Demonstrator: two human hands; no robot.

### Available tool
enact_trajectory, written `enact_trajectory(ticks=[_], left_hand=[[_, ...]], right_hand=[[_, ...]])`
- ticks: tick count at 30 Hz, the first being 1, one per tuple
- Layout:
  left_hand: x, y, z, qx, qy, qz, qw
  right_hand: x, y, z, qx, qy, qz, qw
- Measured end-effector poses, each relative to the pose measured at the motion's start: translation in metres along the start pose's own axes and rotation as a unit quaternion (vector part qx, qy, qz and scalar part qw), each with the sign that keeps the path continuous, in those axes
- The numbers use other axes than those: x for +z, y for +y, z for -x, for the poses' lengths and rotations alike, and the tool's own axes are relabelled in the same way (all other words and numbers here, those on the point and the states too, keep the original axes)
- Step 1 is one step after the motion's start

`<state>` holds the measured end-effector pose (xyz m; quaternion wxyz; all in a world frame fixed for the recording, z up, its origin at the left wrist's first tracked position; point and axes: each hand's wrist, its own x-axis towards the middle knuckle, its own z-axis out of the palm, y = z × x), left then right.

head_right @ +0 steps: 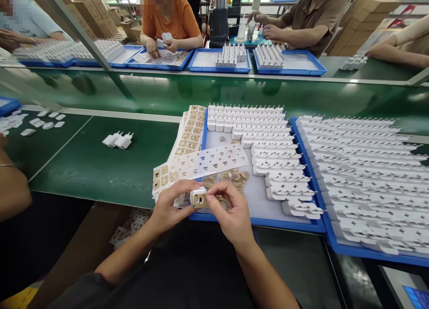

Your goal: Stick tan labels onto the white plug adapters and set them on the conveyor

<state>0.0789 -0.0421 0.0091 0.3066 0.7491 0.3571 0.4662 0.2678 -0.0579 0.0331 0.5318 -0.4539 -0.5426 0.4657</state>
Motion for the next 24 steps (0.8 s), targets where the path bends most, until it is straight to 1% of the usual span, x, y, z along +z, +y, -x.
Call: enact_trajectory(ticks=[10,16,24], left_hand=[[-0.002,0.001,-0.001,0.008,-0.004,-0.007,1.0],[-0.002,0.001,-0.001,0.02,-0.002,-0.017,1.0],[-0.001,0.001,0.0,0.032,0.005,-0.03,0.999]], right_hand=[[0.0,0.002,0.001,-0.002,-0.005,0.008,1.0],[0.002,-0.003,0.001,-0.006,-0.005,0.034,0.999],[0.01,-0.004,0.002,-0.028,0.02,0.07,0.997]])
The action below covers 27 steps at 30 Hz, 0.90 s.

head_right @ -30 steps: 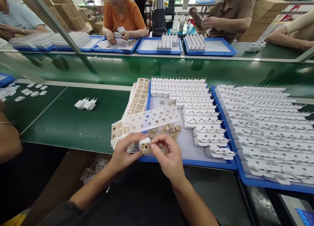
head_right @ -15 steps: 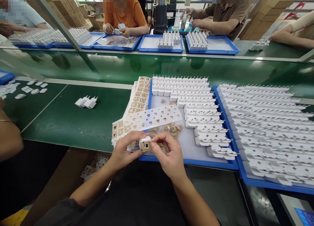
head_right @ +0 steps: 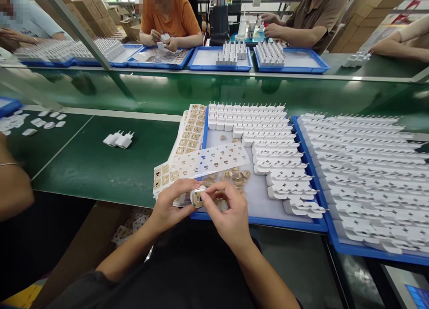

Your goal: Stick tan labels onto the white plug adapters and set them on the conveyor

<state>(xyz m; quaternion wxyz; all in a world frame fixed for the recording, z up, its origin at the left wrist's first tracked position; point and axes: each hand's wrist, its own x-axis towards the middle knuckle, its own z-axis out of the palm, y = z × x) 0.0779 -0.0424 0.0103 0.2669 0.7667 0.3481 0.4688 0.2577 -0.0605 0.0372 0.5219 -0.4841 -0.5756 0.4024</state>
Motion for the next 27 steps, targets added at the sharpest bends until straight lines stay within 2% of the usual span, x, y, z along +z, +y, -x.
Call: enact_trajectory(ticks=[5,9,11,15,19,22,27], left_hand=[[0.001,-0.001,0.0,0.006,0.009,-0.008,1.0],[0.004,-0.005,0.004,0.001,0.038,0.003,0.999],[0.006,-0.007,0.006,-0.003,0.056,0.02,0.998],[0.01,-0.011,0.009,-0.003,0.081,0.042,0.996],[0.015,-0.013,0.012,0.007,0.102,0.057,0.993],[0.018,-0.012,0.012,0.021,0.106,0.04,0.993],[0.021,-0.012,0.01,0.084,0.126,-0.036,0.988]], right_hand=[[0.004,0.002,0.001,-0.046,0.014,0.061,0.997],[0.007,0.002,0.001,-0.097,0.054,0.135,0.985],[0.007,0.002,0.001,-0.071,0.024,0.107,0.991],[0.008,0.007,0.002,-0.002,-0.076,-0.023,0.997],[0.009,0.02,0.002,0.015,-0.069,-0.136,0.988],[0.012,0.023,0.002,0.009,-0.053,-0.138,0.989],[0.021,0.017,0.005,0.014,-0.031,-0.142,0.989]])
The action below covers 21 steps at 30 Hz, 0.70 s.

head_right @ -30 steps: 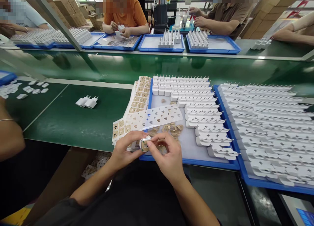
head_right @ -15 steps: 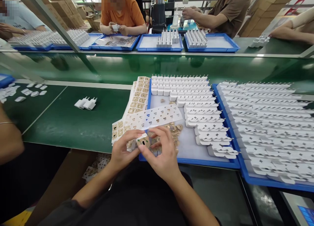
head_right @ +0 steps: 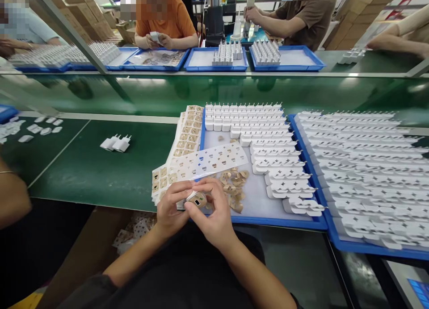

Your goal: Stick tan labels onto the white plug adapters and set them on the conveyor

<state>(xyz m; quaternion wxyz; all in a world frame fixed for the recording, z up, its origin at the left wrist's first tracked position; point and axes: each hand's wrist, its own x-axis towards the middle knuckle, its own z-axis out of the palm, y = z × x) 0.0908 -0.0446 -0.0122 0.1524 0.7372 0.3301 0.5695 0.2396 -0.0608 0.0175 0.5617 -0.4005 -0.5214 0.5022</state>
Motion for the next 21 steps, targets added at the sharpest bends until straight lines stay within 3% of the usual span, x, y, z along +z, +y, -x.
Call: enact_trajectory(ticks=[10,21], left_hand=[[0.0013,0.0011,-0.0025,0.031,0.007,-0.032,0.999],[0.0024,-0.0004,-0.0043,0.067,0.009,-0.052,0.996]], right_hand=[[-0.0035,0.0077,0.0007,0.027,0.011,-0.092,0.995],[-0.0025,0.0073,0.0011,0.009,0.041,-0.073,0.996]])
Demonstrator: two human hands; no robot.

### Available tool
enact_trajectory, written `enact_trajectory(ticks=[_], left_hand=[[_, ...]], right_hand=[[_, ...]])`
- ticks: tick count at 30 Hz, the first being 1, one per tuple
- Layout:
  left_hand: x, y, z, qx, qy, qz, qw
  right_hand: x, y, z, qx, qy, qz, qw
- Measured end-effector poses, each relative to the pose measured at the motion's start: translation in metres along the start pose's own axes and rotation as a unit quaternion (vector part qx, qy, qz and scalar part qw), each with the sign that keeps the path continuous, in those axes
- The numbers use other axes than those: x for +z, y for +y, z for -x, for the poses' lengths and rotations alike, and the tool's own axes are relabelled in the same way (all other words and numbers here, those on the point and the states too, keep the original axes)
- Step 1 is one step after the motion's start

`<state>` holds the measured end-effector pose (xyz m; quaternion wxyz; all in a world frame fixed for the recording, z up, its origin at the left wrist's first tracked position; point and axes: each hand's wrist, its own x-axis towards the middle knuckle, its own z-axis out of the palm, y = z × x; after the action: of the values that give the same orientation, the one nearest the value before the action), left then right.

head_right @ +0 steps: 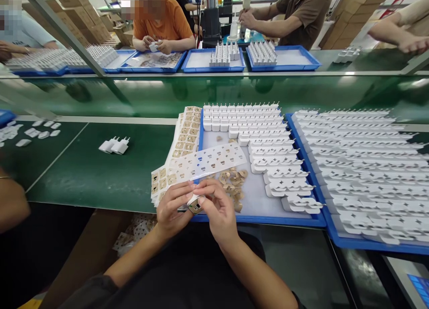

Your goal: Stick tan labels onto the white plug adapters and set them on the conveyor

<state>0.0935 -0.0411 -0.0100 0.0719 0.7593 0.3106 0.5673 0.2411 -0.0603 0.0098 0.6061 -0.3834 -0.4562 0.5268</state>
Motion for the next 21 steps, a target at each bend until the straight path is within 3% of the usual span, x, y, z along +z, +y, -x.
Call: enact_trajectory(ticks=[5,11,18,21], left_hand=[[0.0,0.001,-0.001,-0.024,0.001,0.028,0.999],[0.002,0.0,-0.001,0.0,0.001,0.02,1.0],[0.0,-0.001,0.0,-0.04,-0.019,0.063,0.997],[0.0,0.001,0.001,-0.057,-0.022,0.071,0.996]], right_hand=[[-0.002,0.003,0.0,0.006,-0.019,0.001,1.0],[0.003,-0.003,-0.003,-0.019,-0.015,0.036,0.999],[-0.012,-0.021,-0.009,-0.019,-0.102,0.176,0.979],[-0.02,-0.026,-0.013,-0.051,-0.108,0.218,0.969]])
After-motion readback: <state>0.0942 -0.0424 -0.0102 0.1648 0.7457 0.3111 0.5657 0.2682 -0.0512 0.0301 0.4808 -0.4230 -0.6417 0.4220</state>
